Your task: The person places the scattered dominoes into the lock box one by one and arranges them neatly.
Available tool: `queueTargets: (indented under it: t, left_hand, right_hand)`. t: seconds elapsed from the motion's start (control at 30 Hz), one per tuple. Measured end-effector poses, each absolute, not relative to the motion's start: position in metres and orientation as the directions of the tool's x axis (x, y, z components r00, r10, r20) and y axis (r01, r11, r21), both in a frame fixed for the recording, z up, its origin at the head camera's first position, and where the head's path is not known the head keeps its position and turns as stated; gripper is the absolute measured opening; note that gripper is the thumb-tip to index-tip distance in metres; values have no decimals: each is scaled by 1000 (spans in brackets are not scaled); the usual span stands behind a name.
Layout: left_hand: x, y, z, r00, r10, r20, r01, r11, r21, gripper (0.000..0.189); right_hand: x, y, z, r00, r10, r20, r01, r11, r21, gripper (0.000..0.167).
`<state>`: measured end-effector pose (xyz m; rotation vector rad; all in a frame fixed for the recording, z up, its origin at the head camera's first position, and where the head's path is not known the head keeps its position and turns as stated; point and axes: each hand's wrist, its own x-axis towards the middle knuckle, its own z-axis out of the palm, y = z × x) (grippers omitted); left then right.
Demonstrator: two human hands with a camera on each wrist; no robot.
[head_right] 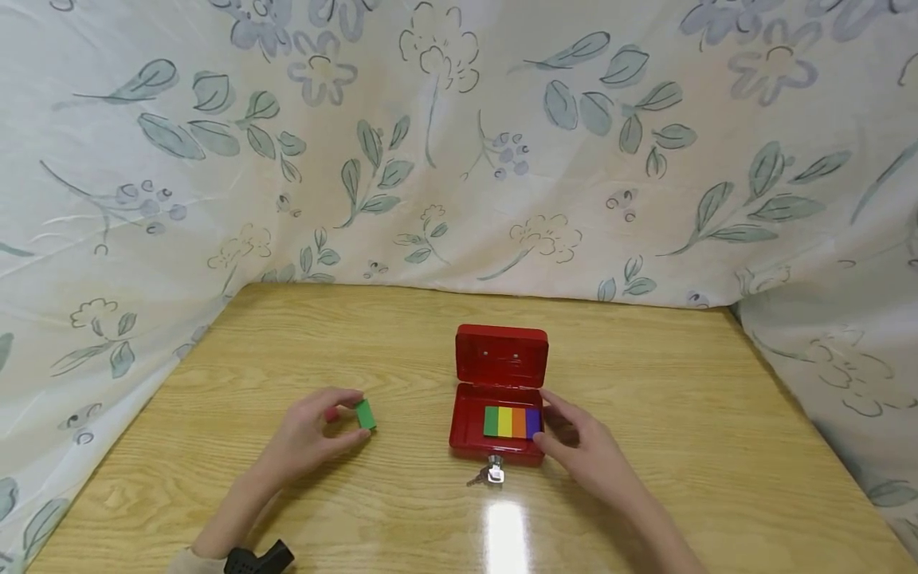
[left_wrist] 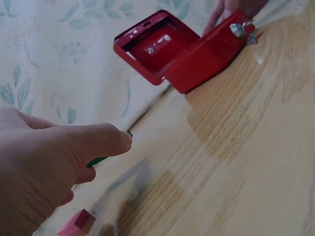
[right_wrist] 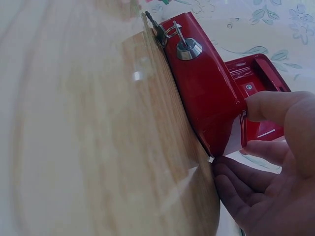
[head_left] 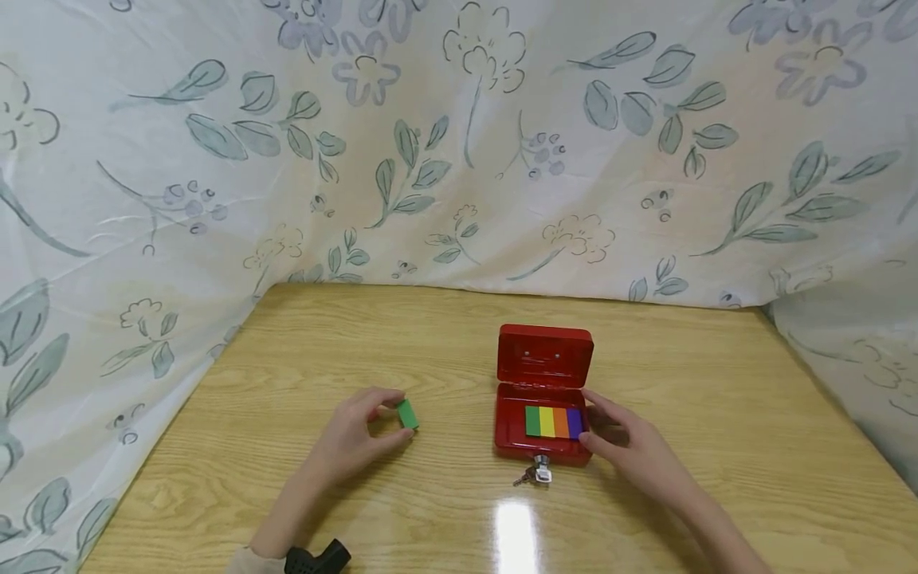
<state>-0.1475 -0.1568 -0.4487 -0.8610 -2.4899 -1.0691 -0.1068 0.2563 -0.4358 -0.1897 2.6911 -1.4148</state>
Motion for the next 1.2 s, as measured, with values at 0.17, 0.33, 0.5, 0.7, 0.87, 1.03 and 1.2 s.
queueTargets:
  t: [0.17,0.33,0.5,0.7,0.87,1.03,1.2]
  left_hand:
    - [-146,-153,-447,-762,415,497,646,532,547,51]
    - [-145,-148,-446,-722,426,544,689,513,512,51]
    - [-145,-143,-448,-669,444,596,738,493,461,50]
    - [-142,-138,-447,-651,452,611,757,448,475,50]
    - [-141,-131,-448,-626,454,633,779,383,496,51]
    - [-141,-119,-448,-596,487,639,803,347,485,49]
    - [-139,-106,-442,-589,520,618,807,338,484,49]
  right_hand:
    - [-106,257,-437,-989,-146,-26,-63,571,-818,65]
    - [-107,257,-437,-988,-153,-19,-73,573,-816,66]
    - [-108,257,-437,-987,-159,-13,-82,571,-817,65]
    - [-107,256,-436,-988,-151,-35,-58,566,-822,66]
    - [-107,255,-434,-987,-154,-40,-54,561,-826,66]
    - [-107,256,-434,-987,-156,-30,-65,571,-819,66]
    - [-108,256,-435,-987,-156,-30,-66,572,-818,66]
